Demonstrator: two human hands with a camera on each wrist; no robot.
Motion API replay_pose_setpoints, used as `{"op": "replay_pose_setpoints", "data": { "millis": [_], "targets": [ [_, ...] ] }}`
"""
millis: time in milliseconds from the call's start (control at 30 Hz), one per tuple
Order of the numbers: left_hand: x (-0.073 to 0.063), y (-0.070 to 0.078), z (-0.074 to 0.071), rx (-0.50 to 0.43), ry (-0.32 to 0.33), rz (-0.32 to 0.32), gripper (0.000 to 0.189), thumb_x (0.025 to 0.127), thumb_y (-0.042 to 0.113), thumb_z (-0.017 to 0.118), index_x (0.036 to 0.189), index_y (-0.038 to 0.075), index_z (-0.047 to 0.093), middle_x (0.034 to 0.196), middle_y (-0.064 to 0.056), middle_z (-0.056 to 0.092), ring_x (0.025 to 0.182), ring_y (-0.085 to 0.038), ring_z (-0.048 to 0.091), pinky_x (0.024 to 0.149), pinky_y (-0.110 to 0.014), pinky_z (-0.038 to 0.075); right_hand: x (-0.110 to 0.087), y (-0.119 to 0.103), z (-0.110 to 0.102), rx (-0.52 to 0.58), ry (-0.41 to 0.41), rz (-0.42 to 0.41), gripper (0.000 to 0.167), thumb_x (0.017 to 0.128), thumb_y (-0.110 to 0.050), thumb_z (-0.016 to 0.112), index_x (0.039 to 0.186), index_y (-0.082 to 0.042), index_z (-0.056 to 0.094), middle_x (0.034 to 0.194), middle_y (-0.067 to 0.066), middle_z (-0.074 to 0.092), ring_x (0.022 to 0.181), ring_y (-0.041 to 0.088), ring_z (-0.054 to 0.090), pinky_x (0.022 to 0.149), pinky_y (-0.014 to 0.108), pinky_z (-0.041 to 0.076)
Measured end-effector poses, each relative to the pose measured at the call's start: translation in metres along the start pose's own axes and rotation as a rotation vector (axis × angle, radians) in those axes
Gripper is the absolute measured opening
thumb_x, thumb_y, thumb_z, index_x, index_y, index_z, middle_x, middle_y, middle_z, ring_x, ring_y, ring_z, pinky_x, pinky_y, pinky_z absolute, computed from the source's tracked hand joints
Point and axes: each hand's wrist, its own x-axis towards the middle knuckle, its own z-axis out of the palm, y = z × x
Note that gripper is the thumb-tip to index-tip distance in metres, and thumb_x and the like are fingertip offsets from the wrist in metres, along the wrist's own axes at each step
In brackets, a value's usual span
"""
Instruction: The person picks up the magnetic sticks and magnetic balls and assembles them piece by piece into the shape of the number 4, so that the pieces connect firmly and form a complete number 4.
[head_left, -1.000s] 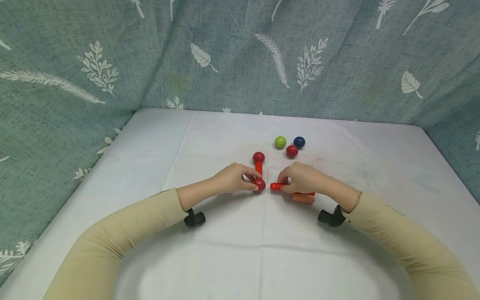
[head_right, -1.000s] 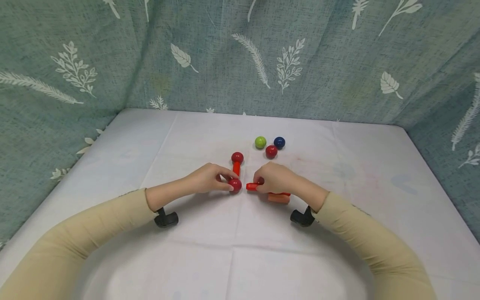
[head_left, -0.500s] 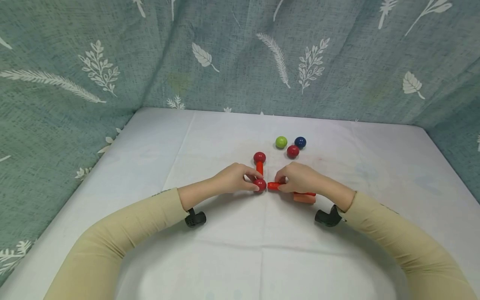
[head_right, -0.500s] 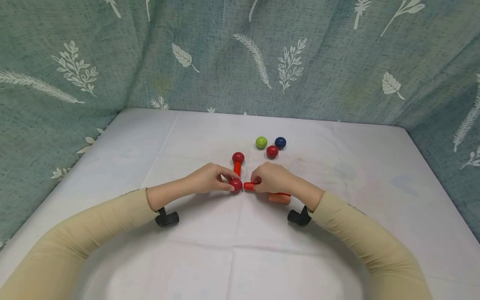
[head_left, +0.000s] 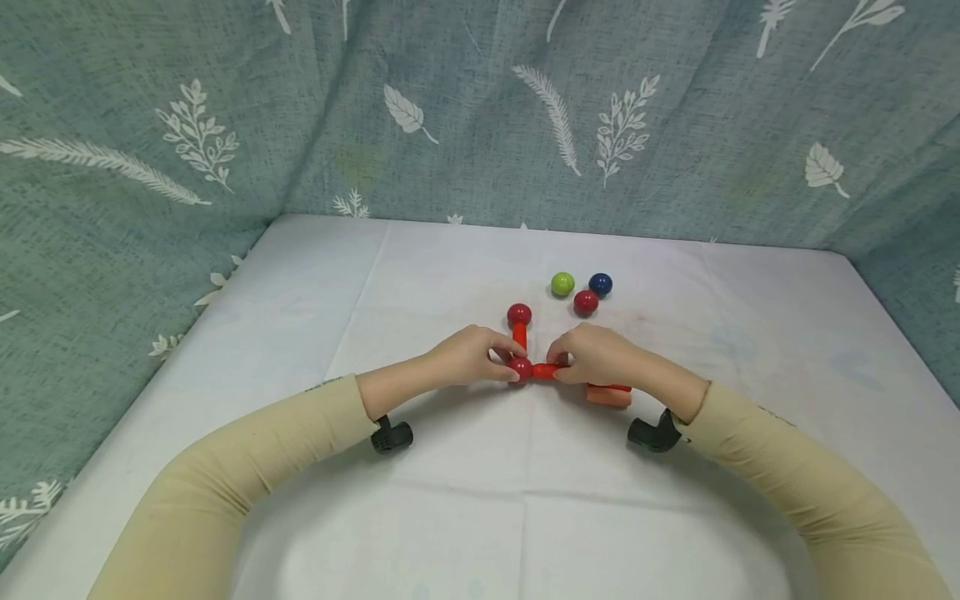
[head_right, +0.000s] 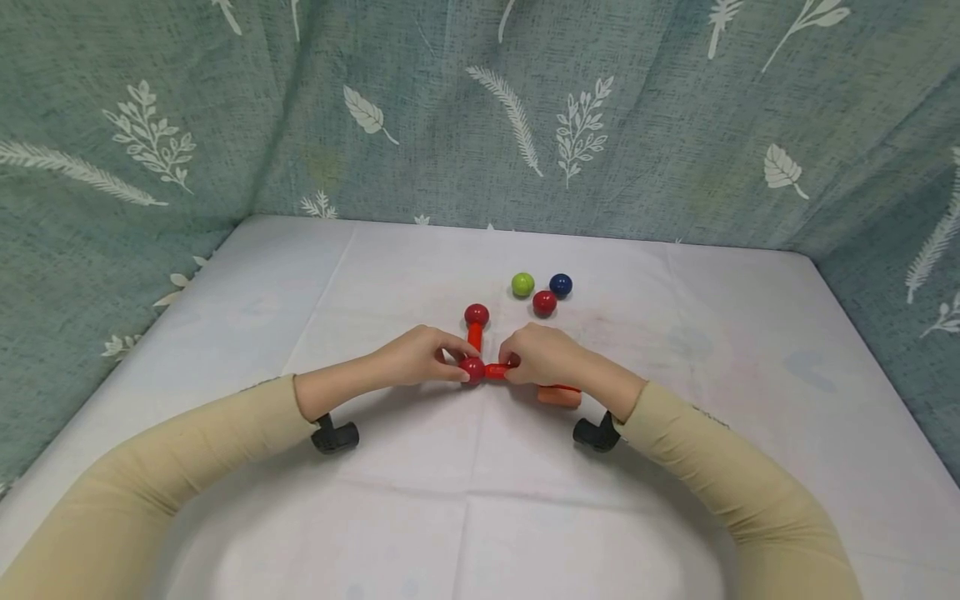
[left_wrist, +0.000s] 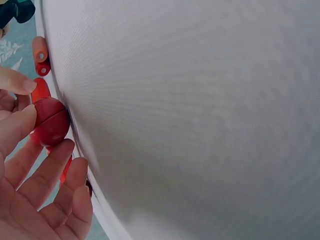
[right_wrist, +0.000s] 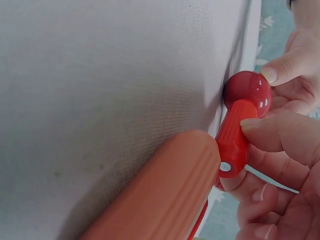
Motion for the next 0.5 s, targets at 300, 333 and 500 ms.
{"op": "replay_pose_setpoints", "data": {
  "millis": [300, 333, 500],
  "targets": [
    [0.001, 0.000, 0.000, 0.005, -0.012, -0.012, 0.033, 0.079, 0.019, 0.071, 0.111, 0.016, 0.067, 0.093, 0.001, 0.068, 0.078, -0.009, 0.062, 0.070, -0.023, 0.046, -0.003, 0.007, -0.004, 0.065, 0.018, -0.007, 0.020, 0.082, -0.011, 0.065, 0.102, -0.007, 0.069, 0.091, 0.003, 0.068, 0.078, 0.014, 0.057, 0.075, 0.029, 0.050],
    [0.001, 0.000, 0.000, 0.004, -0.014, -0.016, 0.033, 0.079, 0.019, 0.071, 0.111, 0.016, 0.067, 0.093, 0.002, 0.068, 0.079, -0.009, 0.062, 0.070, -0.023, 0.046, -0.003, 0.009, -0.007, 0.072, 0.030, 0.001, 0.021, 0.083, -0.011, 0.065, 0.103, -0.006, 0.069, 0.093, 0.004, 0.067, 0.078, 0.014, 0.058, 0.074, 0.028, 0.051],
    [-0.001, 0.002, -0.001, -0.001, -0.015, -0.023, 0.033, 0.079, 0.019, 0.071, 0.112, 0.016, 0.066, 0.093, 0.002, 0.068, 0.079, -0.009, 0.062, 0.072, -0.024, 0.046, -0.006, 0.026, -0.025, 0.084, 0.149, 0.049, 0.023, 0.083, -0.008, 0.064, 0.105, -0.001, 0.067, 0.097, 0.010, 0.067, 0.076, 0.018, 0.057, 0.068, 0.029, 0.050]
  ]
}}
